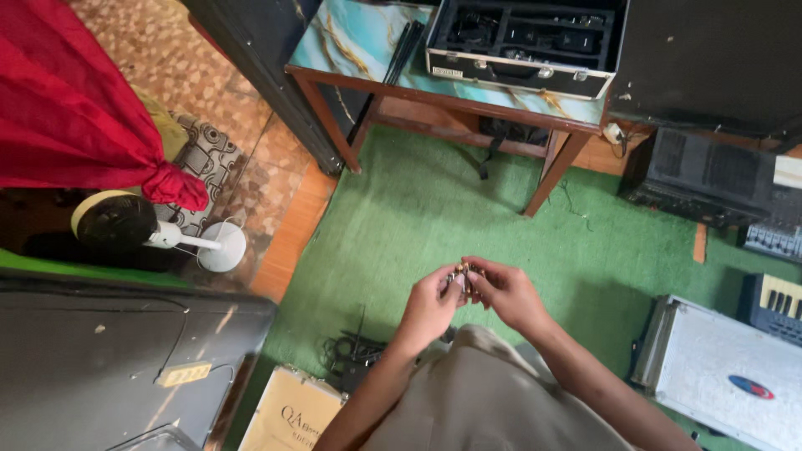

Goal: The person picks up several black rods and antenna-like components from the floor and table, handling them one at a time to arrange them into the foam inserts of an open equipment case.

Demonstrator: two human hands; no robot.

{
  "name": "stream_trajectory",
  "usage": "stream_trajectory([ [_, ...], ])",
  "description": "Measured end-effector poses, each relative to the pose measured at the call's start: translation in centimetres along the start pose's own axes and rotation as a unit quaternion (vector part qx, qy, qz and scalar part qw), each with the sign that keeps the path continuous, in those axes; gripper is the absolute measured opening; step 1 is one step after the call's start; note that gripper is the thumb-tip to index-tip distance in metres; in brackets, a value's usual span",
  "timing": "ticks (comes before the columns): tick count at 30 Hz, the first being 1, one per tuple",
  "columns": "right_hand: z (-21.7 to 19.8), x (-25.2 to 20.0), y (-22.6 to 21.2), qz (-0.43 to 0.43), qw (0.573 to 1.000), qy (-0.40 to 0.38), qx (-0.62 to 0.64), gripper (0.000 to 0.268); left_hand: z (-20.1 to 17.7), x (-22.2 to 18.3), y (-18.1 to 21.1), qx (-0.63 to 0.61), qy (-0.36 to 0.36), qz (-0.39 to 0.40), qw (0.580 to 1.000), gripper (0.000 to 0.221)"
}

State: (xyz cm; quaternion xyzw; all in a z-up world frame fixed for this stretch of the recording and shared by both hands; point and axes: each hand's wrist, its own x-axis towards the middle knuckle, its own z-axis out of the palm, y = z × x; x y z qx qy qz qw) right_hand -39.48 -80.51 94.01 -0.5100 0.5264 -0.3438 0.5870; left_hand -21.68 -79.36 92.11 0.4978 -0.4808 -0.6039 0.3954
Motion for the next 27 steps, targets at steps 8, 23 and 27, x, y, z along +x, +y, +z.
stream_trajectory([
  [8,0.8,5.8,-0.9,-0.006,0.999,-0.020,0.027,0.033,-3.0,4.6,-0.7,-0.080,0.007,-0.030,0.996,0.034],
  [23,-5.2,22.0,-2.5,-0.049,0.993,-0.103,0.031,0.041,-3.6,19.7,0.8,-0.138,0.080,-0.039,0.986,0.036],
  [27,-7.0,25.4,-3.8,-0.018,0.993,-0.115,-0.014,0.041,-3.5,23.1,1.9,-0.158,0.114,-0.022,0.981,0.040],
])
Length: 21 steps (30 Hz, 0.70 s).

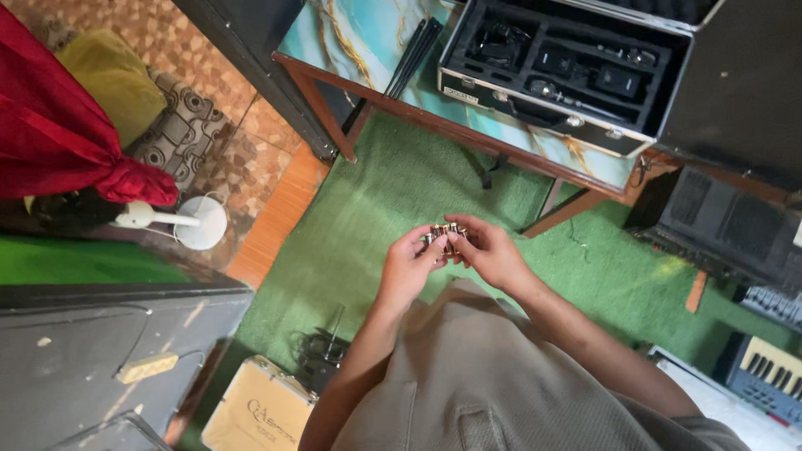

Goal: The person picks up several black rods and antenna-like components from the floor and table, handling them one at a time to arrange them into the foam inserts of an open equipment case.

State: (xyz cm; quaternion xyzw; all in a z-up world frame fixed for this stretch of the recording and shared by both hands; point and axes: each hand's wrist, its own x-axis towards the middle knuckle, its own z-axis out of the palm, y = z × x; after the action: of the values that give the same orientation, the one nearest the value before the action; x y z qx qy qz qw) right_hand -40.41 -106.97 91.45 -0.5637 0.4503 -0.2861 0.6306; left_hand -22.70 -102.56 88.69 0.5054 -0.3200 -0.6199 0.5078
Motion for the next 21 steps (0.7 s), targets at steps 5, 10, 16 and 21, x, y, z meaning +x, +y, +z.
stream_trajectory([
  [5,-1.1,3.9,-1.0,-0.004,0.999,-0.032,0.023,0.039,0.2,3.1,1.7,0.009,0.031,-0.003,0.999,0.041],
  [10,-0.8,8.7,-1.5,-0.006,0.998,-0.049,0.037,0.037,-1.6,6.7,3.0,0.005,0.060,-0.008,0.998,0.042],
  [16,0.5,15.7,-2.9,-0.001,0.999,-0.040,0.006,0.036,-5.5,12.4,4.9,-0.017,0.029,0.004,0.999,0.037],
  [21,3.1,21.7,-4.6,0.001,1.000,-0.022,0.020,0.039,-9.7,17.5,7.9,0.012,0.032,-0.008,0.999,0.038],
])
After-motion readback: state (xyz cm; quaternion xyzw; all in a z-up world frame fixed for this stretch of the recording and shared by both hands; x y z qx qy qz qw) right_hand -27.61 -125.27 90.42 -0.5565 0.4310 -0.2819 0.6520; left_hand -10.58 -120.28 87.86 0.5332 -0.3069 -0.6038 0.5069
